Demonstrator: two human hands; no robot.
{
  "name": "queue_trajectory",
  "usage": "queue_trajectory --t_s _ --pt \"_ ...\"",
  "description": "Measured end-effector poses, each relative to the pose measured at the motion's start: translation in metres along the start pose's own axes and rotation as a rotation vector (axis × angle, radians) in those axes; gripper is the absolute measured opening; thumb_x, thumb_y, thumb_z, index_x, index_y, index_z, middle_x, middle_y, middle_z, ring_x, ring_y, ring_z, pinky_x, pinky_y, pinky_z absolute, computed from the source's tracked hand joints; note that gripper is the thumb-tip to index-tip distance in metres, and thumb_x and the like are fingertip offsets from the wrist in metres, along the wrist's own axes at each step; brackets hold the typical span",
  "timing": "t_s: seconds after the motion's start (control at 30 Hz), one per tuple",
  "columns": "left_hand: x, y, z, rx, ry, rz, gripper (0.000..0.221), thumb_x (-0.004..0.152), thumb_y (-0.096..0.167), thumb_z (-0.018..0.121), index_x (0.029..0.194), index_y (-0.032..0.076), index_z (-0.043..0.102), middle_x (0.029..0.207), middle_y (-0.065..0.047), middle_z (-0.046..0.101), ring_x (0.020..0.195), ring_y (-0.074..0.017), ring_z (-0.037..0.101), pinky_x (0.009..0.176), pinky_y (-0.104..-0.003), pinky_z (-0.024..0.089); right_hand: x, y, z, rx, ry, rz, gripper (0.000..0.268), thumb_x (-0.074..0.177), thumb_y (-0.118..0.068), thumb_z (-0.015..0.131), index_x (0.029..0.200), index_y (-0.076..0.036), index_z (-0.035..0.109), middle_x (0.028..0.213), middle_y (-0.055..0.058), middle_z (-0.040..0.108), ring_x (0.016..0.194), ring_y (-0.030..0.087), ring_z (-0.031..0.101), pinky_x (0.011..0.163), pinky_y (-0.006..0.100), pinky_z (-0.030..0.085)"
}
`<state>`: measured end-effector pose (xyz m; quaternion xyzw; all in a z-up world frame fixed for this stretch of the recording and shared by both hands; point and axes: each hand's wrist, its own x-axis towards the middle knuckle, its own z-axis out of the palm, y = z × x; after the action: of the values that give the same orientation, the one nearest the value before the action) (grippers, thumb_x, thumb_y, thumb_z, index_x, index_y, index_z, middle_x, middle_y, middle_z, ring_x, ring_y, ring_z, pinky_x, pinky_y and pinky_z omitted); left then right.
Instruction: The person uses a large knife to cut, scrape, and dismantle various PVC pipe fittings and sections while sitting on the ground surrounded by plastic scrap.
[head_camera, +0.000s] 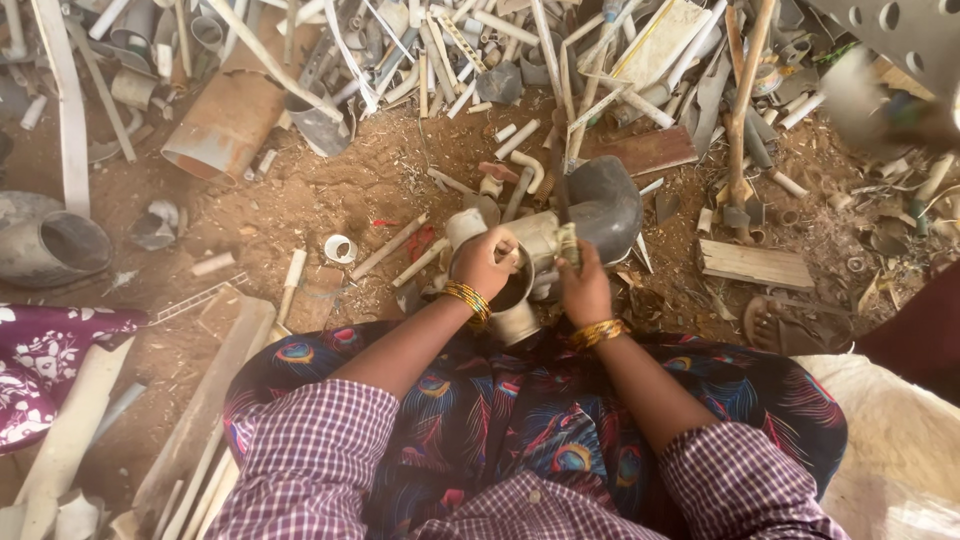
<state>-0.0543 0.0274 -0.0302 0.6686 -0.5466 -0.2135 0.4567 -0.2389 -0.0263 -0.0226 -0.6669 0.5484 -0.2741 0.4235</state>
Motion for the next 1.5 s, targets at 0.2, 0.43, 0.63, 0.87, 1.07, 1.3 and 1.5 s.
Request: queue_trajectory --t_s 0.2,0.43,0.63,0.87,1.07,1.3,1.5 --pt "-0.004 0.015 -0.007 0.069 0.036 0.044 0.018 0.083 0.008 0.077 0.098 0.01 0.068 0.09 -0.008 0.075 0.085 -0.0215 0.073 0.075 -0.033 0.057 0.023 0.005 -0.003 0.245 -0.132 0.224 0.054 0.093 -0.025 0.074 0.135 -0.006 0.048 0.089 0.008 0.069 0.056 0.011 0.062 0.046 0.025 0.053" --pt "0.012 0.017 -0.014 0.118 -0.112 -0.091 0.015 0.087 0.009 0.075 0.1 0.015 0.07 0.098 -0.001 0.077 0.089 -0.0148 0.073 0.074 -0.031 0.059 0.033 -0.01 -0.009 0.753 -0.304 0.256 0.047 0.081 -0.009 0.07 0.127 -0.009 0.058 0.088 0.009 0.07 0.059 0.015 0.064 0.05 0.027 0.061" --pt "0.003 0.034 -0.133 0.198 -0.256 -0.162 0.022 0.095 0.006 0.061 0.109 0.014 0.076 0.099 -0.006 0.078 0.085 -0.0176 0.072 0.075 -0.034 0.059 0.05 0.002 -0.031 0.81 -0.15 0.126 0.044 0.087 -0.003 0.074 0.128 -0.009 0.057 0.09 0.004 0.067 0.065 0.011 0.06 0.052 0.025 0.053" --pt "-0.088 -0.006 -0.237 0.551 -0.289 -0.674 0.024 0.091 0.017 0.064 0.112 0.011 0.074 0.095 -0.003 0.077 0.082 -0.0165 0.071 0.071 -0.035 0.058 0.054 0.025 -0.032 0.884 -0.11 0.116 0.042 0.09 -0.004 0.071 0.129 -0.009 0.055 0.084 0.002 0.065 0.065 0.011 0.06 0.053 0.028 0.052" --pt "-0.103 -0.012 -0.249 0.601 -0.238 -0.891 0.034 0.087 0.027 0.067 0.115 0.009 0.072 0.092 -0.001 0.076 0.079 -0.0154 0.071 0.068 -0.036 0.057 0.066 0.035 -0.031 0.878 -0.074 0.13 0.04 0.092 -0.004 0.071 0.127 -0.006 0.053 0.085 0.003 0.066 0.065 0.012 0.06 0.052 0.029 0.052" --pt "-0.137 0.021 -0.291 0.02 0.232 -0.356 0.048 0.083 0.039 0.069 0.117 0.006 0.07 0.089 0.002 0.076 0.076 -0.0143 0.07 0.065 -0.036 0.056 0.073 0.043 -0.021 0.849 0.018 0.082 0.037 0.09 -0.003 0.072 0.123 -0.006 0.055 0.084 0.004 0.066 0.061 0.012 0.06 0.048 0.029 0.05" --pt "0.031 0.026 -0.09 0.397 -0.424 -0.555 0.078 0.092 0.073 0.06 0.11 -0.001 0.079 0.109 -0.019 0.074 0.101 -0.0316 0.068 0.086 -0.043 0.053 0.069 0.053 -0.015 0.826 0.049 0.099 0.031 0.092 -0.003 0.071 0.119 -0.003 0.055 0.083 0.005 0.066 0.06 0.013 0.06 0.048 0.029 0.051"
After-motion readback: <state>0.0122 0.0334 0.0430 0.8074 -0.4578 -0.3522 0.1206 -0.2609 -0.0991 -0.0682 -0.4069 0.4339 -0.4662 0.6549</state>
